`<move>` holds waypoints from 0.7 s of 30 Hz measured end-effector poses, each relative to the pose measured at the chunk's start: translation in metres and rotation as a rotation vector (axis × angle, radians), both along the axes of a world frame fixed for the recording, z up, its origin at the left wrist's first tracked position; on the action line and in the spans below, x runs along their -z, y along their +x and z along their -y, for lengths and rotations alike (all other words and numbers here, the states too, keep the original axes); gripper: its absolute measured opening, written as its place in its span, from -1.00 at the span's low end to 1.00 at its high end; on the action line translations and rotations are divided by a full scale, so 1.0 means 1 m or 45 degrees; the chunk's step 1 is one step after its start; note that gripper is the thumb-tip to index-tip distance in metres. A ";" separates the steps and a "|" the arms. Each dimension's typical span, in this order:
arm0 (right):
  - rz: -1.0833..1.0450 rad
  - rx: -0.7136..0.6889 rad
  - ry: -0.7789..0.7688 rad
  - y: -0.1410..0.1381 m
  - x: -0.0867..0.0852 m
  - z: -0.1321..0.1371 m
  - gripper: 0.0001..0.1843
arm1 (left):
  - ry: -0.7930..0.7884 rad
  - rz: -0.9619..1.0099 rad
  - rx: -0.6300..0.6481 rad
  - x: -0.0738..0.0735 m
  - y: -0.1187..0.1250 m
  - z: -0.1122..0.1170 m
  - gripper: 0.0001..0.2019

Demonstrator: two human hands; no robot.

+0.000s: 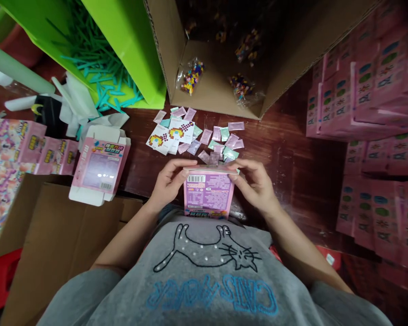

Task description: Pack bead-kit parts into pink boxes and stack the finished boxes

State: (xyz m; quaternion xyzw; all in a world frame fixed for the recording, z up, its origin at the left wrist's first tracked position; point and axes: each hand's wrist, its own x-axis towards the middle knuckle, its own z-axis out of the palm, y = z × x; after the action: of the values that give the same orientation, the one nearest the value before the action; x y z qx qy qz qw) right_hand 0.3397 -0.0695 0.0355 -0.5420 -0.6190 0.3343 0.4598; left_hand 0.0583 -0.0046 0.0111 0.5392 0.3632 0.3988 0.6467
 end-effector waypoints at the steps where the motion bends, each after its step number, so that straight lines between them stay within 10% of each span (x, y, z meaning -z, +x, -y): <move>1: 0.005 -0.054 -0.023 0.000 -0.003 -0.001 -0.72 | -0.020 -0.024 0.042 -0.004 -0.001 0.000 -0.74; 10: -0.266 0.022 -0.446 -0.011 -0.031 -0.023 -0.84 | -0.094 -0.215 0.029 -0.033 -0.002 -0.012 -0.79; 18: -0.252 -0.119 -0.463 0.007 -0.020 -0.010 -0.69 | 0.062 -0.173 0.096 -0.014 -0.010 -0.007 -0.54; 21: -0.209 -0.113 -0.366 0.006 -0.013 -0.004 -0.69 | 0.147 -0.195 0.032 -0.010 -0.006 -0.004 -0.75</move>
State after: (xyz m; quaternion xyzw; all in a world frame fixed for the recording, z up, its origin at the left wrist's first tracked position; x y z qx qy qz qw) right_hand 0.3454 -0.0657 0.0489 -0.5452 -0.5485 0.4825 0.4112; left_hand 0.0521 -0.0004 0.0206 0.6092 0.3812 0.3685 0.5897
